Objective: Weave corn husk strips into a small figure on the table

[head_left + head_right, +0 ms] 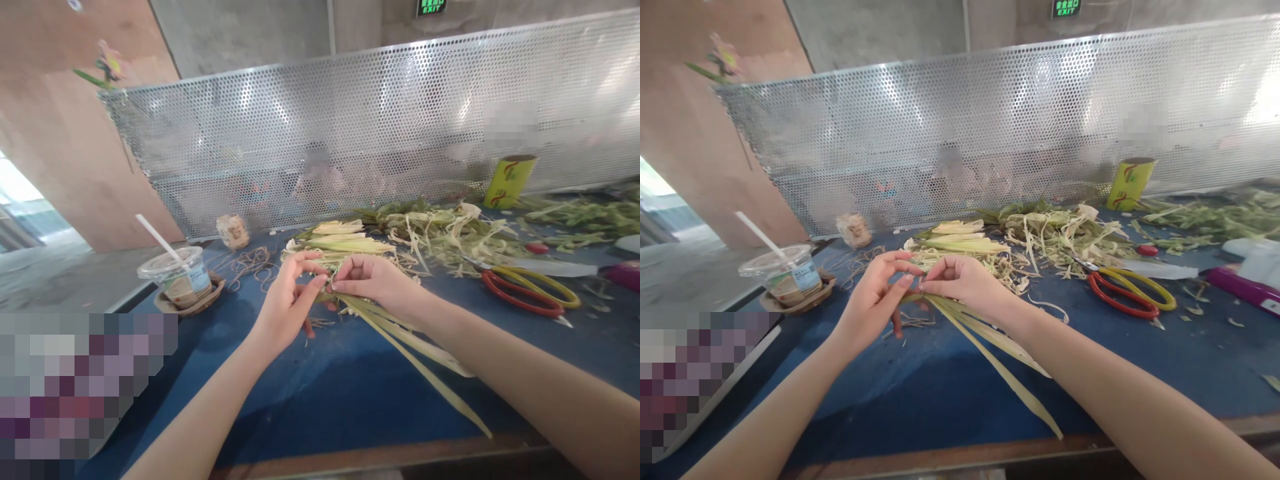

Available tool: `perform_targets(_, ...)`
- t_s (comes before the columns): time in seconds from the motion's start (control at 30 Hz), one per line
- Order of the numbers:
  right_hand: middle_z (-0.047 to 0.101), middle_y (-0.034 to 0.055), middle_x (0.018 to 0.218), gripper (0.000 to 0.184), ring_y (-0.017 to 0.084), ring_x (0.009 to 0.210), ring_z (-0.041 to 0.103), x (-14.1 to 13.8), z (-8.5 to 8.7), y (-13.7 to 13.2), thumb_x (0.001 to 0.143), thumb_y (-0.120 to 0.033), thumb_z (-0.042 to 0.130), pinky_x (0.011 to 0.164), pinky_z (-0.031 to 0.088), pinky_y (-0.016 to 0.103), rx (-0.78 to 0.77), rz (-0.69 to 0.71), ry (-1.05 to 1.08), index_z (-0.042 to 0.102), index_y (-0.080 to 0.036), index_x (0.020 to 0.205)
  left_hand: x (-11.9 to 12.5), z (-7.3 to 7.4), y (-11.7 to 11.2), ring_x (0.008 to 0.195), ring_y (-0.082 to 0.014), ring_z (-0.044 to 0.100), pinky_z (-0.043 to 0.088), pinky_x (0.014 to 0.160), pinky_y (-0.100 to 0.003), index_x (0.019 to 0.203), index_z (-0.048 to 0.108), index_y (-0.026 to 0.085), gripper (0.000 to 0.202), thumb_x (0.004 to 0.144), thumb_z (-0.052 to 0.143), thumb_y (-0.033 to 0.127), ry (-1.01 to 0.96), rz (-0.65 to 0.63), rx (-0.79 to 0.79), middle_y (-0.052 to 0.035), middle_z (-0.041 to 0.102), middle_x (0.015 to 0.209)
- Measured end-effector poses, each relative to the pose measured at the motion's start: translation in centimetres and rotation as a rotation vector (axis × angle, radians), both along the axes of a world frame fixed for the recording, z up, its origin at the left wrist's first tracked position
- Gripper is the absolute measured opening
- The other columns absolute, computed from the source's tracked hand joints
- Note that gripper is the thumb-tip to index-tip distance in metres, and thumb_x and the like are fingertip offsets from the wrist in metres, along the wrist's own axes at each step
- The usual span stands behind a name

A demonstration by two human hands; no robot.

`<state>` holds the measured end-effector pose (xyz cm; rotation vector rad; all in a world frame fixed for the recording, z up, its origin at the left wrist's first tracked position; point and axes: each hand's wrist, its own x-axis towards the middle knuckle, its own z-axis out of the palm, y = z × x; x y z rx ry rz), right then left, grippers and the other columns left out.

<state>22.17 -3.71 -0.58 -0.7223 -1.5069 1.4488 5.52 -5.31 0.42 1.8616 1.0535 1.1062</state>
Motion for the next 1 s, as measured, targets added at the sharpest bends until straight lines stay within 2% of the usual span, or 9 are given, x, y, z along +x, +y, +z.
perform_targets(0.13, 0.066, -0.0029, 0.07, 0.029, 0.01, 0.062, 0.062, 0.2, 0.1, 0.0, 0.066, -0.016, 0.068, 0.061, 0.047, 0.023, -0.042, -0.01, 0.029, 0.05, -0.019, 0.088, -0.2, 0.0, 0.1, 0.063, -0.017, 0.064, 0.048, 0.034, -0.022, 0.109, 0.039, 0.023, 0.041, 0.074, 0.058, 0.034, -0.018, -0.03, -0.059, -0.0021, 0.057, 0.087)
perform_targets(0.23, 0.065, -0.004, 0.069, 0.037, 0.01, 0.064, 0.062, 0.2, 0.2, 0.0, 0.065, -0.015, 0.068, 0.063, 0.047, 0.023, -0.013, -0.018, 0.022, 0.051, -0.021, 0.097, -0.3, 0.0, 0.3, 0.064, -0.0168, 0.062, 0.048, 0.043, -0.023, 0.106, 0.041, 0.023, 0.048, 0.066, 0.067, 0.032, -0.022, -0.02, -0.076, 0.0022, 0.058, 0.073)
perform_targets(0.4, 0.065, -0.0045, 0.065, 0.043, 0.01, 0.064, 0.062, 0.0, 0.5, -0.1, 0.064, -0.016, 0.068, 0.067, 0.047, 0.025, 0.032, -0.017, -0.007, 0.053, -0.02, 0.104, -0.2, 0.0, 0.5, 0.09, -0.0194, 0.059, 0.045, 0.078, -0.032, 0.114, 0.04, 0.019, 0.062, 0.062, 0.071, 0.029, -0.016, 0.024, 0.041, -0.0006, 0.065, 0.073)
perform_targets(0.47, 0.066, -0.0031, 0.067, 0.043, 0.011, 0.065, 0.062, -0.1, 0.6, -0.2, 0.065, -0.018, 0.068, 0.068, 0.047, 0.027, 0.067, -0.054, -0.068, 0.053, -0.02, 0.105, -0.2, -0.2, 0.6, 0.09, -0.0204, 0.059, 0.043, 0.078, -0.033, 0.119, 0.039, 0.018, 0.066, 0.063, 0.071, 0.03, 0.011, 0.032, 0.036, -0.0023, 0.066, 0.075)
perform_targets(0.53, 0.066, -0.0014, 0.07, 0.042, 0.012, 0.067, 0.062, -0.3, 0.7, -0.3, 0.065, -0.02, 0.067, 0.067, 0.047, 0.027, 0.129, -0.12, -0.135, 0.053, -0.02, 0.105, -0.2, -0.4, 0.7, 0.081, -0.0185, 0.06, 0.043, 0.074, -0.032, 0.122, 0.038, 0.019, 0.066, 0.065, 0.069, 0.031, 0.008, 0.039, -0.002, -0.0032, 0.065, 0.079)
perform_targets(0.67, 0.064, -0.0006, 0.071, 0.038, 0.012, 0.065, 0.059, -0.6, 0.7, -0.5, 0.066, -0.022, 0.065, 0.062, 0.046, 0.027, 0.264, -0.215, -0.177, 0.055, -0.02, 0.102, 0.1, -0.6, 0.7, 0.072, -0.0147, 0.059, 0.044, 0.074, -0.032, 0.128, 0.033, 0.018, 0.075, 0.064, 0.07, 0.026, -0.124, 0.04, -0.065, -0.002, 0.064, 0.078)
perform_targets(0.83, 0.066, 0.0013, 0.077, 0.039, 0.014, 0.07, 0.06, -1.2, 0.9, -0.6, 0.066, -0.021, 0.064, 0.063, 0.048, 0.029, 0.272, -0.214, -0.151, 0.053, -0.02, 0.103, 0.9, -0.4, 0.4, 0.07, -0.014, 0.06, 0.046, 0.072, -0.03, 0.132, 0.029, 0.016, 0.086, 0.058, 0.073, 0.022, -0.275, 0.03, -0.151, -0.0008, 0.065, 0.074)
perform_targets(0.9, 0.067, 0.0018, 0.079, 0.041, 0.015, 0.073, 0.061, -1.1, 1.4, -0.7, 0.067, -0.024, 0.064, 0.066, 0.049, 0.029, 0.284, -0.213, -0.147, 0.052, -0.021, 0.106, 1.0, -0.3, 0.4, 0.071, -0.0144, 0.06, 0.046, 0.072, -0.029, 0.13, 0.034, 0.016, 0.08, 0.059, 0.072, 0.022, -0.27, 0.031, -0.125, 0.0, 0.065, 0.072)
perform_targets(1.0, 0.067, 0.0031, 0.089, 0.04, 0.015, 0.081, 0.061, 0.4, 2.6, -0.6, 0.074, -0.03, 0.059, 0.073, 0.048, 0.03, 0.41, -0.303, -0.205, 0.051, -0.023, 0.112, 0.8, -0.3, 0.6, 0.074, -0.0152, 0.06, 0.045, 0.073, -0.028, 0.113, 0.056, 0.017, 0.05, 0.064, 0.068, 0.026, -0.157, 0.025, -0.077, -0.001, 0.065, 0.073)
